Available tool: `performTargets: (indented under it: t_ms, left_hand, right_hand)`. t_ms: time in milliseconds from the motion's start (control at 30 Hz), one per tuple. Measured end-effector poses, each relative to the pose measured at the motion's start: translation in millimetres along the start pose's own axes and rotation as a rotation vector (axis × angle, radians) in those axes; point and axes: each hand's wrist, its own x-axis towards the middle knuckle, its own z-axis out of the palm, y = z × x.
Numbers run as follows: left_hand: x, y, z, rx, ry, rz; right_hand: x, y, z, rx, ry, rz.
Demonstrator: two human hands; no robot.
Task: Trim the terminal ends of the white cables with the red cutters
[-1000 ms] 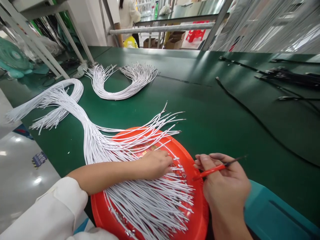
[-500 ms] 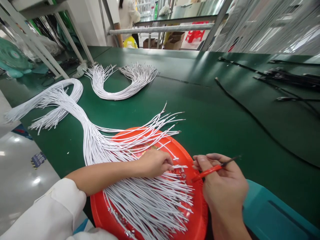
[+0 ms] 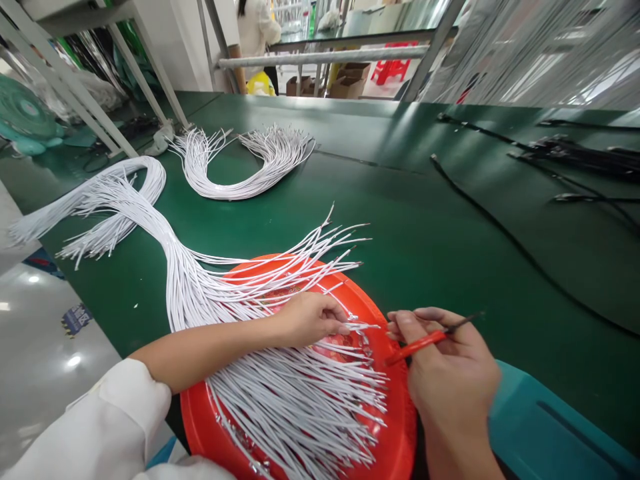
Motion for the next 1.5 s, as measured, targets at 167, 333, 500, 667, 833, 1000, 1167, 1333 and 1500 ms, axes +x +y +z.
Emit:
performTargets:
  t_ms: [167,333,500,667,833,1000,1167,1333,1500]
  left_hand:
    - [1.0,0.6,1.0,-0.058,0.012,-0.009]
    - [0.3,2.6,0.4,-0.078,0.030,-0.011]
    - [2.8,-3.8,2.9,-0.124,0.063,0.011]
    - [7.8,-12.5,1.6,-0.148,0.025,0.016]
    - [10.9,-9.3,-5.7,-0.306,-0.026,-0.031]
    - [11.8,-3.0,-7.9,-0.464,0.010,-0.099]
    - [11.6,-5.9,-3.9,-0.468,0.001,-0.078]
    - [10.2,-10.3,-0.3,-0.360,0.018,-0.044]
    - [7.7,-14.8,3.4,-0.278,0.014,-0.018]
  right_hand:
    - [2.0,3.4,0.0,-0.061,-0.054,-0.026]
    - [6.1,8.2,-1.7,-0.243,-0.211,-0.096]
    - [5.9,9.0,-3.7,-0.531,-0.238,-0.300]
    - [1.5,7.6,-2.5,-0.627,-0.223,-0.649]
    - [1.6,7.8,-3.3,-0.608,-0.191,-0.582]
    - [4.8,10.5,-5.1,-0.569,-0.191,-0.403]
    - [5.7,16.1,-4.9,-0.484,-0.181,-0.248]
    - [2.8,14.8,-1.2,-0.251,-0.137,-0.172]
    - [-0.1,14.9,-0.9,-0.245,-0.118,-0.181]
